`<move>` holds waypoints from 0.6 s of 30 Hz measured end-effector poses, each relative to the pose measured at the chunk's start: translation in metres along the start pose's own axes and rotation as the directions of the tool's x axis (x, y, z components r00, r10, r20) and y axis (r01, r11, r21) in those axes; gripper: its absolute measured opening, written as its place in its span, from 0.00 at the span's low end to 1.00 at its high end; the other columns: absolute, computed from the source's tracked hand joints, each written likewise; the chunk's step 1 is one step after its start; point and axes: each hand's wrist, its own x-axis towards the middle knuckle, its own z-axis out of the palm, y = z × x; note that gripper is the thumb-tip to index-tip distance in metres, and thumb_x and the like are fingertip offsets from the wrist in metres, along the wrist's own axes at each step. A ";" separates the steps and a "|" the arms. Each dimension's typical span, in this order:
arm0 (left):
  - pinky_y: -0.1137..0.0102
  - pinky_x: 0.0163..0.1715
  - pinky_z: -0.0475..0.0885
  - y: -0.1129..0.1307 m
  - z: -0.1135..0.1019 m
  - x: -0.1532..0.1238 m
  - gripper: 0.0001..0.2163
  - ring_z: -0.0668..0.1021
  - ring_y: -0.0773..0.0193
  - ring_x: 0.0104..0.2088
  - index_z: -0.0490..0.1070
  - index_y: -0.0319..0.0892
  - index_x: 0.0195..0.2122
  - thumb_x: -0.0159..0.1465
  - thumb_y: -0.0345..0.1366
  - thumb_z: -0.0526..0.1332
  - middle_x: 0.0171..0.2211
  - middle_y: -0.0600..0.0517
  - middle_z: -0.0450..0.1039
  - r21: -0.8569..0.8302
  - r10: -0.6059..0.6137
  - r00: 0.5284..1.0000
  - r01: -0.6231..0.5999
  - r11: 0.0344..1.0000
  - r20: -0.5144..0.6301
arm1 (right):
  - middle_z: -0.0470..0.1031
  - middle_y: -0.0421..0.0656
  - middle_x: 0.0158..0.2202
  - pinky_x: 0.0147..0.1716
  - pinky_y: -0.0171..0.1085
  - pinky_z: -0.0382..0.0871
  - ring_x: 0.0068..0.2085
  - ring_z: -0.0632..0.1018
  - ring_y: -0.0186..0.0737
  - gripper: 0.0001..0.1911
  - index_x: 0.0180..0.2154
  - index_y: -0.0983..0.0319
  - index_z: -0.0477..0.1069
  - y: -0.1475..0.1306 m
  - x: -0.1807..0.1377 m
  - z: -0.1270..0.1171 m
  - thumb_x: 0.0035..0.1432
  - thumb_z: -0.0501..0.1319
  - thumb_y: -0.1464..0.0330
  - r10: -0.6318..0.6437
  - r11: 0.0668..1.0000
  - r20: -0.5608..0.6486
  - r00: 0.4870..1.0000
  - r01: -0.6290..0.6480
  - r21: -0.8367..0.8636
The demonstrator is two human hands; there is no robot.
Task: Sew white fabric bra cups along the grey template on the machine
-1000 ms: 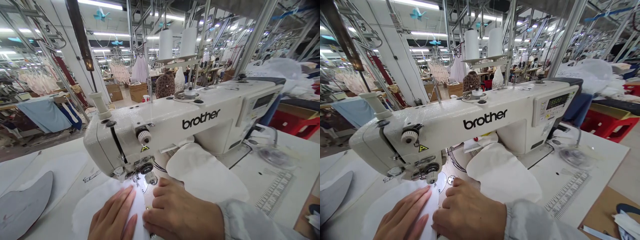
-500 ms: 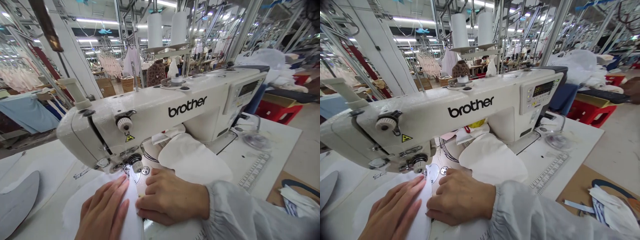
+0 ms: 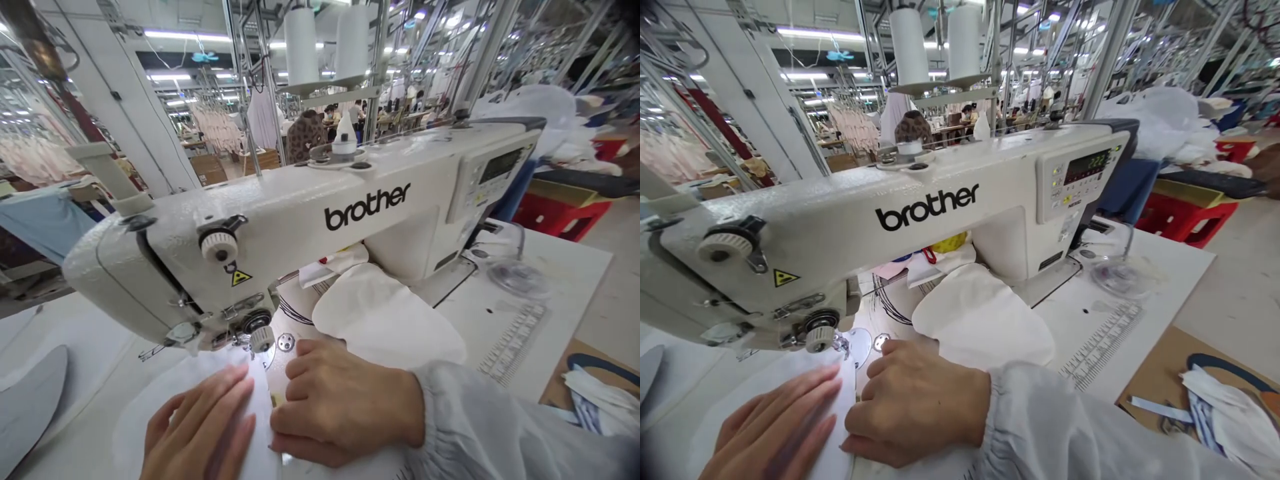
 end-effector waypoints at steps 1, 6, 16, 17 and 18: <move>0.63 0.48 0.63 -0.001 0.000 0.000 0.14 0.78 0.61 0.49 0.68 0.50 0.51 0.68 0.44 0.51 0.51 0.54 0.76 0.022 0.037 0.999 -0.036 0.999 -0.011 | 0.71 0.34 0.21 0.34 0.39 0.55 0.26 0.65 0.34 0.15 0.29 0.62 0.71 -0.001 0.000 0.001 0.66 0.58 0.61 -0.006 1.000 -0.002 1.000 0.006 0.004; 0.68 0.48 0.67 -0.013 0.001 0.001 0.17 0.78 0.64 0.50 0.68 0.44 0.53 0.64 0.40 0.57 0.52 0.52 0.77 0.110 0.243 0.970 -0.241 0.964 -0.011 | 0.71 0.34 0.22 0.33 0.39 0.54 0.25 0.63 0.33 0.13 0.32 0.62 0.70 -0.003 0.000 0.004 0.66 0.57 0.61 -0.005 1.000 0.033 0.999 0.004 0.024; 0.70 0.44 0.76 -0.022 0.004 0.014 0.16 0.78 0.64 0.50 0.68 0.44 0.52 0.65 0.41 0.55 0.50 0.52 0.77 0.174 0.221 0.975 -0.218 0.960 0.006 | 0.71 0.34 0.22 0.34 0.39 0.53 0.26 0.65 0.34 0.13 0.31 0.60 0.67 0.001 0.004 0.008 0.68 0.53 0.63 0.125 0.992 0.023 0.992 -0.125 0.010; 0.69 0.43 0.76 -0.023 0.005 0.015 0.15 0.79 0.64 0.49 0.68 0.44 0.52 0.65 0.41 0.55 0.49 0.52 0.78 0.182 0.219 0.976 -0.217 0.959 0.009 | 0.71 0.35 0.22 0.34 0.39 0.53 0.26 0.65 0.34 0.13 0.32 0.60 0.67 0.001 0.005 0.009 0.68 0.53 0.63 0.149 0.989 0.014 0.989 -0.149 0.008; 0.69 0.42 0.77 -0.025 0.006 0.016 0.15 0.79 0.64 0.48 0.67 0.44 0.52 0.66 0.41 0.55 0.48 0.52 0.78 0.190 0.214 0.977 -0.212 0.958 0.010 | 0.72 0.35 0.23 0.33 0.39 0.53 0.26 0.65 0.34 0.13 0.31 0.60 0.66 0.001 0.005 0.010 0.68 0.52 0.63 0.172 0.985 0.007 0.985 -0.172 0.008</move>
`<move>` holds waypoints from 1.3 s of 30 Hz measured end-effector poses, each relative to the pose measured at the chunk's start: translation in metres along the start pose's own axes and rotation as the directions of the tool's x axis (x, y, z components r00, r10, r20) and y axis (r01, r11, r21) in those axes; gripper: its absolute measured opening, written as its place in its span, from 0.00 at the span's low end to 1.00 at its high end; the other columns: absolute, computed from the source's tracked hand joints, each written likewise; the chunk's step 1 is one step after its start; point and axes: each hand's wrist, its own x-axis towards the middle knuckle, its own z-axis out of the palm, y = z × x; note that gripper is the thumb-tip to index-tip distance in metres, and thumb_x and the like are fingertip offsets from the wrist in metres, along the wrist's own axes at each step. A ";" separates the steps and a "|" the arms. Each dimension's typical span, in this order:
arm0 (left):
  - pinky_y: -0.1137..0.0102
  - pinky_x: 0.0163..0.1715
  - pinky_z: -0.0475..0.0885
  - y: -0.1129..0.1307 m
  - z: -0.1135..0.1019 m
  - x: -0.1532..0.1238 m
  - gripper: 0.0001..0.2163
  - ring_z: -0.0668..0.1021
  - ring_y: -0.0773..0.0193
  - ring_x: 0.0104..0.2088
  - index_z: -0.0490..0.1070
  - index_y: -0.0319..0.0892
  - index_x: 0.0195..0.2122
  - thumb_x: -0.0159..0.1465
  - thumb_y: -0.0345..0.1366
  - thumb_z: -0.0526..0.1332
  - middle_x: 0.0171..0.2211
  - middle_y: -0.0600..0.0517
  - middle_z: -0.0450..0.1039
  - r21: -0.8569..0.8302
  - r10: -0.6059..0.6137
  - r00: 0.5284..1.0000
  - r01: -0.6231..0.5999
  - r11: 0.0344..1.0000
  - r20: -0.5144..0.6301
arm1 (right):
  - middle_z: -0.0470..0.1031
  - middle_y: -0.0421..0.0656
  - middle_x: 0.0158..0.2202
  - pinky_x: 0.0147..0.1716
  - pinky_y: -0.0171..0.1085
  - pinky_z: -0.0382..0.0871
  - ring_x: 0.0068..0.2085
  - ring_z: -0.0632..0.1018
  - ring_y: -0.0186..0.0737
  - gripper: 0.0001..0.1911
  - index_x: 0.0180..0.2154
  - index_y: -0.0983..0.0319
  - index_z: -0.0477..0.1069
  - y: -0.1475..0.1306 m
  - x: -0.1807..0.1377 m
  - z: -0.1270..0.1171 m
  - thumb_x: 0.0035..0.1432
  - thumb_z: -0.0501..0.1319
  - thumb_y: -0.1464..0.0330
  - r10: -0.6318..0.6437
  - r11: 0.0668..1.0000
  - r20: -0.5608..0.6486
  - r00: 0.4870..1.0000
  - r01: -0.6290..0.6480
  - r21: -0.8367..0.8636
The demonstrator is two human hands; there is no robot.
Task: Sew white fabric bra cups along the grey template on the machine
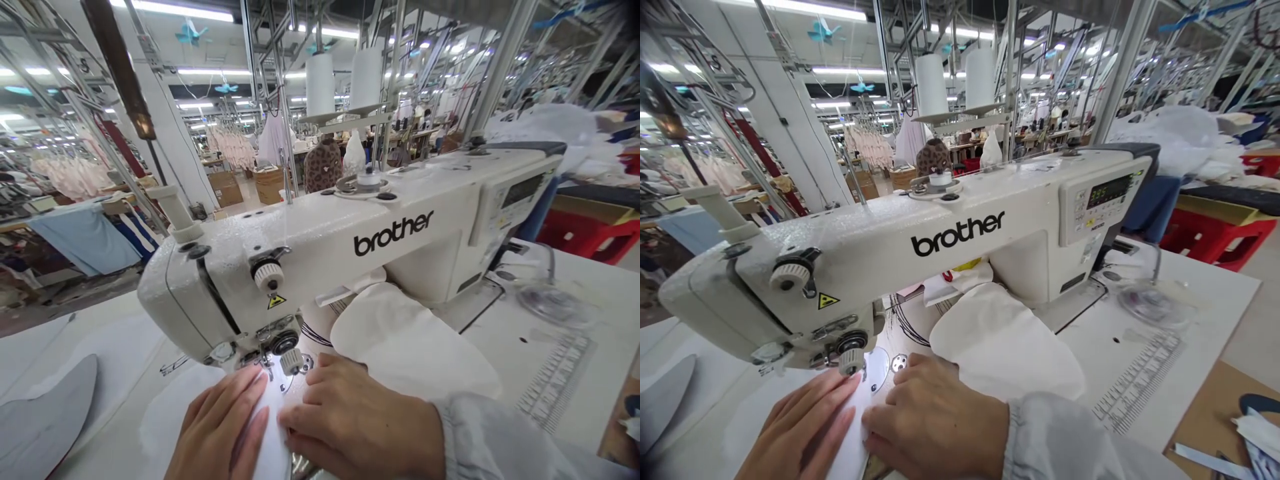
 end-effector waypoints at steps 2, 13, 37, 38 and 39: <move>0.68 0.41 0.77 -0.002 0.001 0.002 0.14 0.80 0.64 0.47 0.67 0.44 0.51 0.66 0.42 0.54 0.46 0.53 0.79 0.018 -0.005 1.000 0.005 1.000 0.002 | 0.72 0.35 0.23 0.33 0.39 0.53 0.26 0.65 0.34 0.13 0.31 0.60 0.65 0.000 0.001 0.001 0.68 0.52 0.64 0.029 1.000 -0.013 0.999 -0.029 0.006; 0.69 0.36 0.78 0.003 -0.002 0.015 0.13 0.83 0.63 0.40 0.71 0.43 0.44 0.68 0.41 0.50 0.41 0.52 0.82 0.010 -0.006 0.991 0.008 1.000 -0.136 | 0.76 0.37 0.26 0.35 0.40 0.55 0.27 0.69 0.35 0.11 0.34 0.60 0.68 -0.001 0.002 0.001 0.68 0.52 0.65 0.064 0.997 0.031 0.997 -0.065 0.030; 0.62 0.43 0.79 0.016 -0.006 0.011 0.13 0.80 0.58 0.48 0.73 0.41 0.48 0.66 0.34 0.53 0.47 0.48 0.79 -0.067 -0.210 0.978 0.210 0.975 0.012 | 0.71 0.37 0.25 0.36 0.36 0.56 0.28 0.67 0.35 0.14 0.35 0.60 0.68 -0.002 -0.002 0.009 0.71 0.47 0.67 0.045 0.996 -0.068 0.997 -0.040 0.075; 0.63 0.44 0.79 0.017 -0.011 0.010 0.14 0.79 0.59 0.49 0.73 0.41 0.48 0.66 0.34 0.53 0.48 0.48 0.78 -0.079 -0.204 0.979 0.205 0.975 0.029 | 0.70 0.37 0.25 0.35 0.37 0.56 0.28 0.66 0.35 0.15 0.34 0.61 0.69 -0.002 -0.003 0.009 0.71 0.48 0.67 0.019 0.998 -0.097 0.995 -0.013 0.058; 0.64 0.45 0.79 0.017 -0.017 0.006 0.14 0.79 0.59 0.50 0.73 0.41 0.49 0.66 0.33 0.53 0.49 0.48 0.78 -0.095 -0.185 0.982 0.188 0.977 0.042 | 0.70 0.37 0.24 0.35 0.37 0.56 0.28 0.66 0.35 0.15 0.34 0.61 0.69 -0.003 -0.004 0.009 0.71 0.48 0.68 -0.013 0.999 -0.124 0.992 0.018 0.038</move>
